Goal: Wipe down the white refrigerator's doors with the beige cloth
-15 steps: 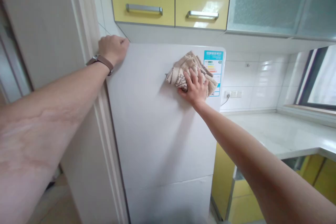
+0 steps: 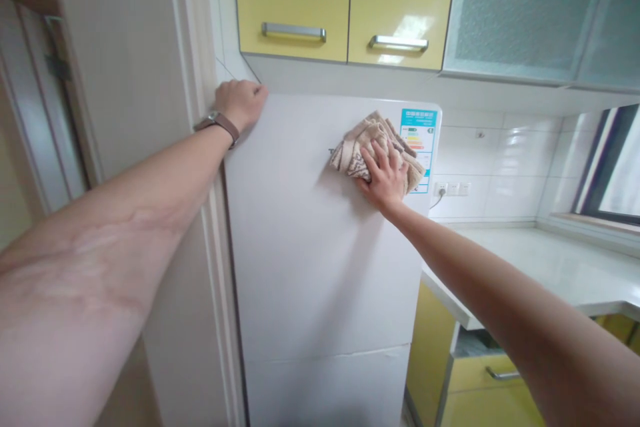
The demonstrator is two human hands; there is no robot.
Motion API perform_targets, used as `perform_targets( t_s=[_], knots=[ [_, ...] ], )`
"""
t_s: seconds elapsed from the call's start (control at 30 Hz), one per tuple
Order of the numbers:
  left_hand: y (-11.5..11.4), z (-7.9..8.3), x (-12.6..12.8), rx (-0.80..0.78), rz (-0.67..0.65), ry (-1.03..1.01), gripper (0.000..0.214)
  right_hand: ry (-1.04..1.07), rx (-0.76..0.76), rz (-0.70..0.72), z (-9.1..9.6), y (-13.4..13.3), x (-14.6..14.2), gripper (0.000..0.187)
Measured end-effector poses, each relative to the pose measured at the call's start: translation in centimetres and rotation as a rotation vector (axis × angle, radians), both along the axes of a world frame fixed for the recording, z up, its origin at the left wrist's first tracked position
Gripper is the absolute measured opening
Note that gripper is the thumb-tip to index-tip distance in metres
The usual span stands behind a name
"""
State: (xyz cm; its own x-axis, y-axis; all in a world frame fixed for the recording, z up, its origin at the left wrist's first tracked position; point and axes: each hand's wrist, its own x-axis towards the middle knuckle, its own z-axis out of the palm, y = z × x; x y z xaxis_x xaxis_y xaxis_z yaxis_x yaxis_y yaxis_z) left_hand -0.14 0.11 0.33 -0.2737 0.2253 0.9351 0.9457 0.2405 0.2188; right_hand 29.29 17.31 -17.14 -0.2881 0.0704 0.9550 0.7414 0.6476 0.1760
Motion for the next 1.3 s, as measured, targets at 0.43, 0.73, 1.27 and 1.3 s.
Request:
perform_targets(
  t_s=[0.43, 0.73, 1.27, 1.3],
  knots=[
    [-0.8, 0.9, 0.1, -0.17, 0.062, 0.03, 0.043, -0.112, 0.072, 0.101, 3.4, -5.3, -7.7, 0.063],
    [-0.9, 1.1, -0.2, -0.218, 0.073, 0.034, 0.041, -0.486, 0.162, 0.271, -0.8, -7.8, -11.1, 0.061],
    [-4.3, -17.9, 9.4, 0.548, -0.27, -0.384, 0.031, -0.057, -0.209, 0.613, 0.1, -9.5, -11.9, 0.059],
    [-4.3, -20.1, 10.1, 0.465, -0.324, -0.419, 0.032, -0.038, -0.219, 0.63, 0.0, -9.6, -12.0, 0.059]
  ],
)
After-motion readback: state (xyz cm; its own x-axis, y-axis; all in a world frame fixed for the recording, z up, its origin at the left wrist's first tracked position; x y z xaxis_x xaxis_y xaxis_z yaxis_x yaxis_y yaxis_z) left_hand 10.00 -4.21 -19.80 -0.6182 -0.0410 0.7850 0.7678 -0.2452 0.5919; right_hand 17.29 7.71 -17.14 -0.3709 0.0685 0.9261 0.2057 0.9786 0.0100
